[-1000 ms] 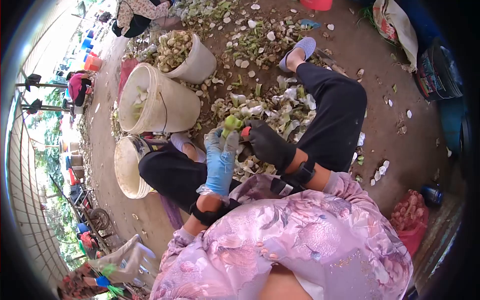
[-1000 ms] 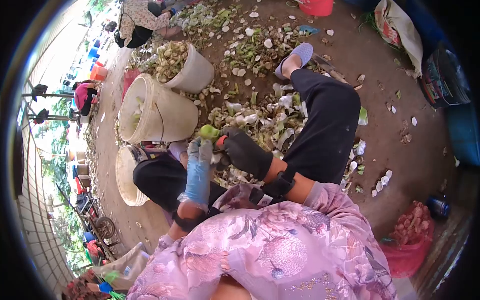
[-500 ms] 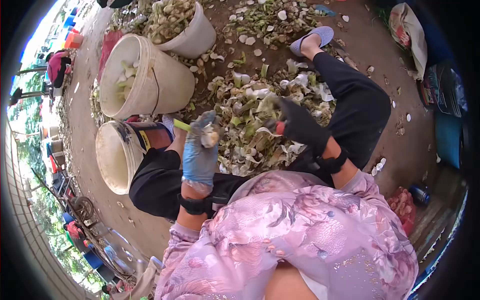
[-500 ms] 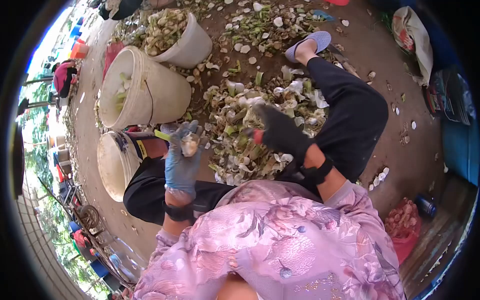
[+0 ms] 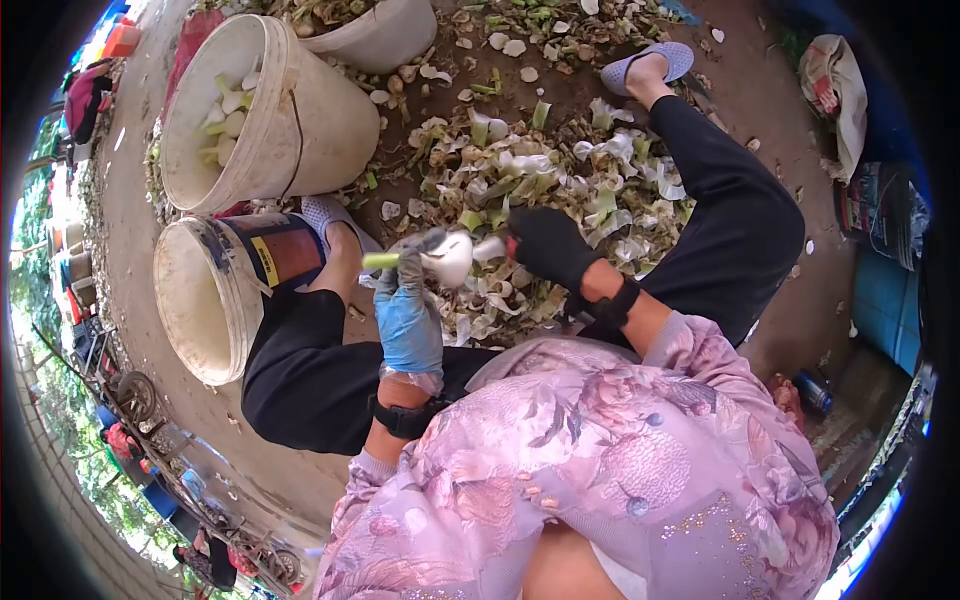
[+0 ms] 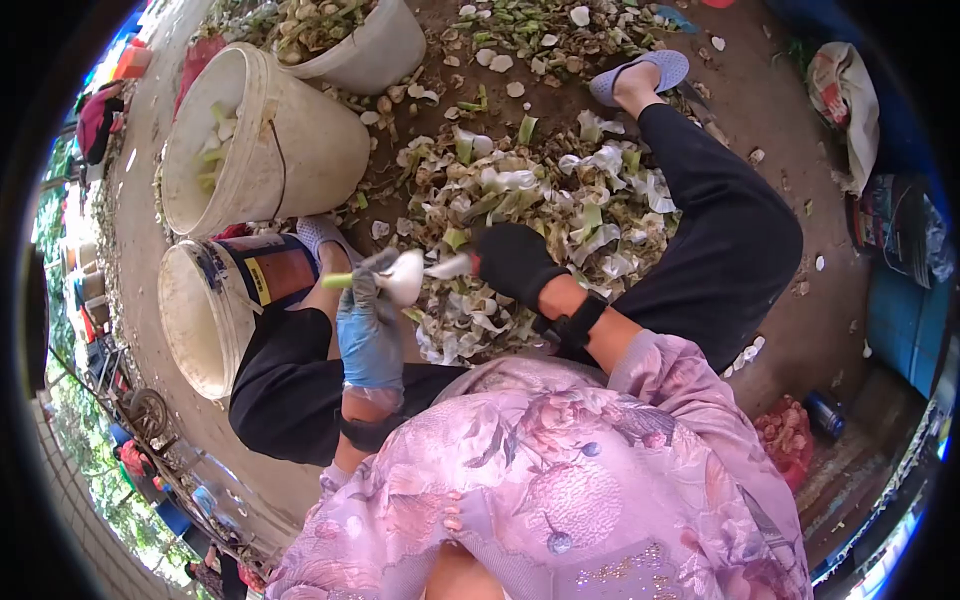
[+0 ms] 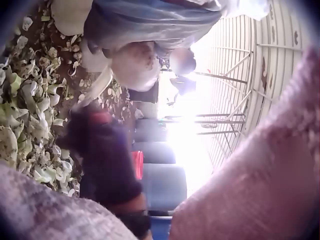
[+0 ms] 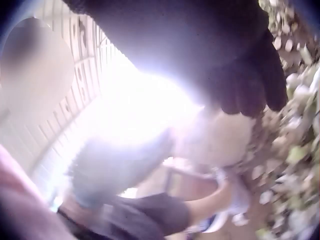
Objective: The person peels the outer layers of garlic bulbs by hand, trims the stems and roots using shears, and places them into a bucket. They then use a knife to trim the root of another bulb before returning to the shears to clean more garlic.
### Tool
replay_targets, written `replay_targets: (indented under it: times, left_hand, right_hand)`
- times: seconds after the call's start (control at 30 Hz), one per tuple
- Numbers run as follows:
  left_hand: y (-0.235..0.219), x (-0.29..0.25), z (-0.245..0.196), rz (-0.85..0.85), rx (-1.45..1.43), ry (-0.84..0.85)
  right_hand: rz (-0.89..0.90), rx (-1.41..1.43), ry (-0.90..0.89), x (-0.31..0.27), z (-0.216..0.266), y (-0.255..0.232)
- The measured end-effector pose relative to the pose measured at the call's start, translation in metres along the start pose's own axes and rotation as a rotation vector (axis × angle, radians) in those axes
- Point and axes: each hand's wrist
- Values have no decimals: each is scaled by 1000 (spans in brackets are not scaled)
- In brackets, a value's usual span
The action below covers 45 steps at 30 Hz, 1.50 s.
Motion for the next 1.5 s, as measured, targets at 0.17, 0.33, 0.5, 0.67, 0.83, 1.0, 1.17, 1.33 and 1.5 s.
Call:
replay_targets:
  times: [0.17, 0.33, 0.5, 0.67, 0.83, 1.0, 1.17, 1.33, 1.5]
  left_hand:
    - [-15, 13, 4, -63, 113, -44]
    - [-44, 51, -36, -140, -182, -102]
    - [-57, 80, -120, -93, -95, 138]
    - [-21, 56, -29, -262, -38, -351]
    - [8, 60, 28, -47, 37, -596]
    - [4, 73, 22, -49, 188, -477]
    - [14, 68, 41, -101, 466, -233]
    - [21, 47, 48, 68, 851, 147]
    - [33, 32, 31, 122, 870, 437]
  right_hand:
    - [95, -205, 80, -7, -25, 3]
    - [280, 178, 48, 28, 6, 1]
    - [-18, 214, 97, 73, -48, 22]
    - [-89, 120, 146, 150, -102, 26]
    - [-140, -309, 18, 182, -139, 74]
    - [112, -71, 346, 199, -157, 57]
    - [-232, 1294, 443, 97, -72, 12]
    - [-109, 1299, 492, 20, 10, 3]
    - [-197, 405, -33, 11, 16, -17]
Point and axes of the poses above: each hand's wrist, its own x-axis towards the middle knuckle, its own y-axis out of the palm, z = x × y, and after that the axes turned 14 degrees about x, right-handed
